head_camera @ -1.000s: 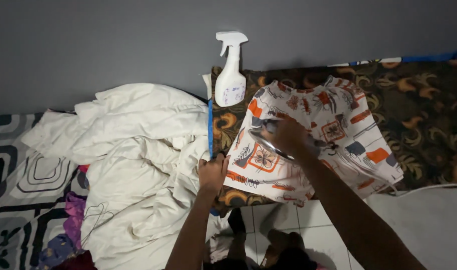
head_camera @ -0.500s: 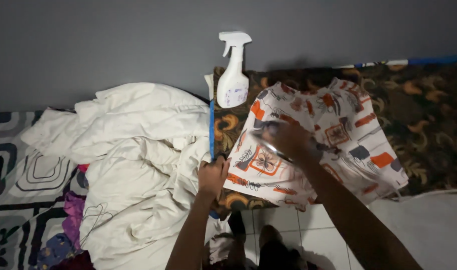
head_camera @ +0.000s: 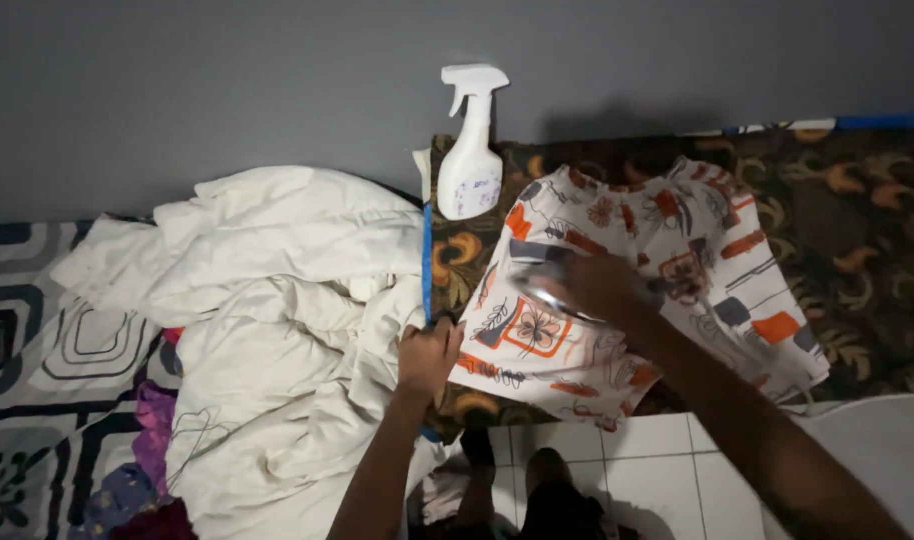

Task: Ironing a pair of patterned shorts on a flat surface using a spray bottle and an iron.

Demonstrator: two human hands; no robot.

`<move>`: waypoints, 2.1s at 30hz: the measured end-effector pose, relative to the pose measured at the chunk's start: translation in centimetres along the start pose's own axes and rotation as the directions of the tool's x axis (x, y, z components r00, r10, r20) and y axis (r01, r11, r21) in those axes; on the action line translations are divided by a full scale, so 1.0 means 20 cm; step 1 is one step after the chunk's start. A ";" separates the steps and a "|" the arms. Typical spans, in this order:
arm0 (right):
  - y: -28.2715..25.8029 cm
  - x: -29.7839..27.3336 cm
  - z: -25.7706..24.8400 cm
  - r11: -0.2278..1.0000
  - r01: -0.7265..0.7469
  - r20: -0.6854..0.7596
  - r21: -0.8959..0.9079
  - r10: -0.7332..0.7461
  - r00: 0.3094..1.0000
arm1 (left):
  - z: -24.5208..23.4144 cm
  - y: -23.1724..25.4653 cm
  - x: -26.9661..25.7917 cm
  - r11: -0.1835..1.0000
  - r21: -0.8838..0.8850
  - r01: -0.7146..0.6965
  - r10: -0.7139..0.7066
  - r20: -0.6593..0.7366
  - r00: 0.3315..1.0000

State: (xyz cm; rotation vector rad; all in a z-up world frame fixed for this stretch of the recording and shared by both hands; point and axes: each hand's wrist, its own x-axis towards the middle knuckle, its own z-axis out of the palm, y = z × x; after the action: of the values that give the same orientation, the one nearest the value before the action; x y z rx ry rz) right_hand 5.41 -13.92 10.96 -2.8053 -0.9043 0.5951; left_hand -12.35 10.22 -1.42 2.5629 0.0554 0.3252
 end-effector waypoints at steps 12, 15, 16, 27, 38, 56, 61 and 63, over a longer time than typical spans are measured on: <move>0.24 0.12 0.21 0.990 -0.109 -0.246 -0.091 0.084 0.966 | 0.01 0.01 0.05 0.997 0.034 0.068 -0.069 0.048 0.996; 0.14 -0.18 0.24 0.979 0.197 0.015 -0.046 -0.197 0.980 | -0.05 0.04 0.04 0.996 0.036 0.079 -0.083 0.105 0.991; 0.17 -0.22 0.24 0.980 0.193 0.017 -0.044 -0.193 0.981 | -0.05 0.05 0.05 0.996 0.034 0.077 -0.081 0.109 0.991; 0.41 -0.12 -0.12 0.842 -0.492 -0.173 0.222 0.531 0.830 | 0.14 0.43 0.34 0.995 0.095 0.010 -0.015 0.048 0.999; 1.01 -0.47 0.05 0.995 -0.085 -0.193 0.053 0.094 0.977 | 0.62 0.75 0.40 0.953 0.289 0.088 -0.121 0.099 0.988; 1.07 -0.61 0.02 0.961 -0.271 -0.010 0.054 0.272 0.962 | 0.67 0.80 0.48 0.890 0.402 0.216 -0.301 0.160 0.940; 0.98 -0.49 -0.04 0.767 -0.554 -0.232 0.322 0.632 0.740 | 0.61 0.83 0.52 0.899 0.378 0.220 -0.292 0.142 0.946; 0.96 -0.48 -0.06 0.880 -0.469 0.053 -0.073 0.473 0.880 | 0.53 0.88 0.58 0.896 0.366 0.251 -0.339 0.200 0.919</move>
State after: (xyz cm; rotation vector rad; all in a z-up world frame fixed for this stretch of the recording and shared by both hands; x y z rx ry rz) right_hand 9.04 -35.02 10.57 -3.0865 -0.2315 0.7359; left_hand 0.98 -9.02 1.77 2.8520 0.4377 -0.1553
